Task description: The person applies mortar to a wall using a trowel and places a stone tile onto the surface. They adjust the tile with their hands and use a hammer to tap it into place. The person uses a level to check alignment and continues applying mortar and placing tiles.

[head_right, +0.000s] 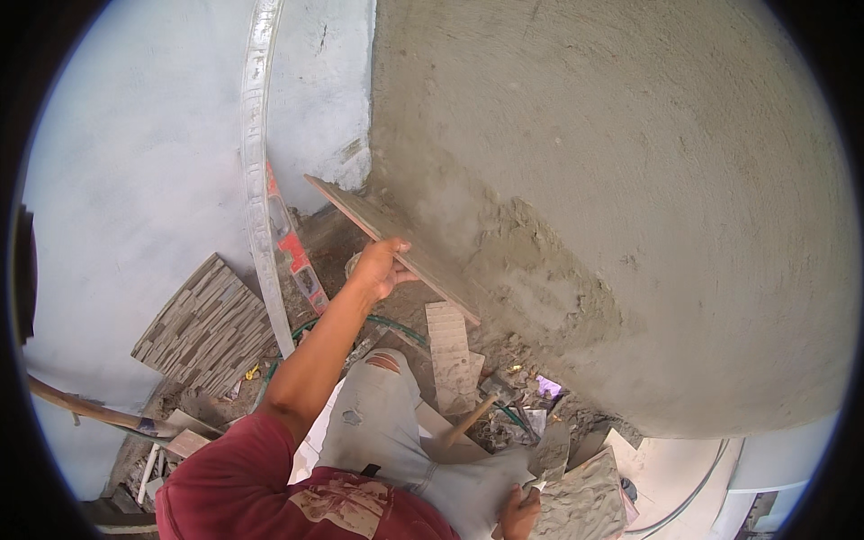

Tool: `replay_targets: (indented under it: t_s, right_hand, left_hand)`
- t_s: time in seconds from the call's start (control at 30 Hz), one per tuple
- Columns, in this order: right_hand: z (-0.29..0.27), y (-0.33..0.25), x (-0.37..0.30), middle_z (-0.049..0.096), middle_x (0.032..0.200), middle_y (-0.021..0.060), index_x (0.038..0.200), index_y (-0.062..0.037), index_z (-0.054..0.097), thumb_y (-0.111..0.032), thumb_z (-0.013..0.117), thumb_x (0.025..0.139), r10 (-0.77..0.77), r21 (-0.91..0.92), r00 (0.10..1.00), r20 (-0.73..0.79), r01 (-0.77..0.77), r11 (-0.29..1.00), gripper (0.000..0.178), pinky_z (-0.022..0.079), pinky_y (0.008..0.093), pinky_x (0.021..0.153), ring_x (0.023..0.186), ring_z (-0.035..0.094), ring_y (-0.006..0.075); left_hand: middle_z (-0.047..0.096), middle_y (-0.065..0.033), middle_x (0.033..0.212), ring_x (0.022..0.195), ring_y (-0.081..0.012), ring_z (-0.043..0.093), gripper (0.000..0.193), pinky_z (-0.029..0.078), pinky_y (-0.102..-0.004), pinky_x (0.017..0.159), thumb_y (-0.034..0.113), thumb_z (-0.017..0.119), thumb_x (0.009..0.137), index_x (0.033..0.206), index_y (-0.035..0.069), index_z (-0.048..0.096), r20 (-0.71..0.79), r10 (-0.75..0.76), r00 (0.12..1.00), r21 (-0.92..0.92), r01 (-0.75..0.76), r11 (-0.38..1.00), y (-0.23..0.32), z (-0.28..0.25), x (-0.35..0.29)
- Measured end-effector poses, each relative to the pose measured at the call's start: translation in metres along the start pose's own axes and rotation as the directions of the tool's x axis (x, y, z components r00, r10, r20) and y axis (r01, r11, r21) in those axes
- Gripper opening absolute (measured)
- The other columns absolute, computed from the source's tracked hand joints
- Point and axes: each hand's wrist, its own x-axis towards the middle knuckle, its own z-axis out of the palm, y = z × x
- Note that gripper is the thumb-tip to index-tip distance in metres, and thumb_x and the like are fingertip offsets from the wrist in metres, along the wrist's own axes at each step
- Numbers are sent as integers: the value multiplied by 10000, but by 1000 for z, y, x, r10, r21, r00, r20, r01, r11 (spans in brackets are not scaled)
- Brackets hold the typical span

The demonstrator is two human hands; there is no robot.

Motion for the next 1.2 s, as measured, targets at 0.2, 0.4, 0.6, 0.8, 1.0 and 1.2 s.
replay_targets:
  t_s: [0.2,0.4,0.6,0.8,1.0,1.2]
  right_hand:
    - [-7,2,-4,563,625,103,1015,54,495,-300,616,981,652,460,739,169,-644,611,376,425,322,400,436,534,163]
    - [-4,22,28,493,631,36,1093,-1,471,-325,583,1015,532,793,795,291,-511,330,351,404,269,406,429,464,123]
    - [6,56,70,506,659,37,1127,0,487,-334,598,1010,476,853,836,273,-439,282,371,409,273,399,447,493,120]
    - [24,90,122,508,680,40,1081,-7,508,-327,596,1004,474,882,842,257,-405,242,341,409,279,395,463,506,133]
    - [54,94,155,546,735,86,1315,72,430,-350,629,980,489,883,813,316,-440,161,575,411,290,369,442,511,153]
    - [75,82,153,539,725,104,1470,86,305,-368,655,957,479,847,756,446,-529,47,769,396,293,357,429,503,160]
  left_hand:
    - [581,-172,1244,1097,-343,635,502,518,-577,949,92,617,870,1327,-36,455,-14,25,1000,22,-25,999,-35,26,-145]
    - [613,-194,1238,1105,-314,643,576,483,-523,1011,130,665,825,1334,-61,479,58,-137,989,54,134,989,-19,29,-254]
    - [605,-187,1240,1076,-313,646,502,514,-518,960,104,609,862,1317,-71,485,-23,-147,989,120,149,982,-1,46,-357]
    - [642,-195,1155,1022,-320,663,484,517,-525,952,115,627,834,1266,-79,529,-198,16,980,139,12,990,6,64,-446]
    - [658,-219,1130,1023,-356,667,432,532,-518,949,101,600,828,1216,-85,561,-309,316,897,108,-297,949,-6,70,-522]
    - [638,-258,1174,1031,-378,667,419,546,-521,942,125,579,859,1207,-108,555,-494,446,747,139,-438,888,8,42,-567]
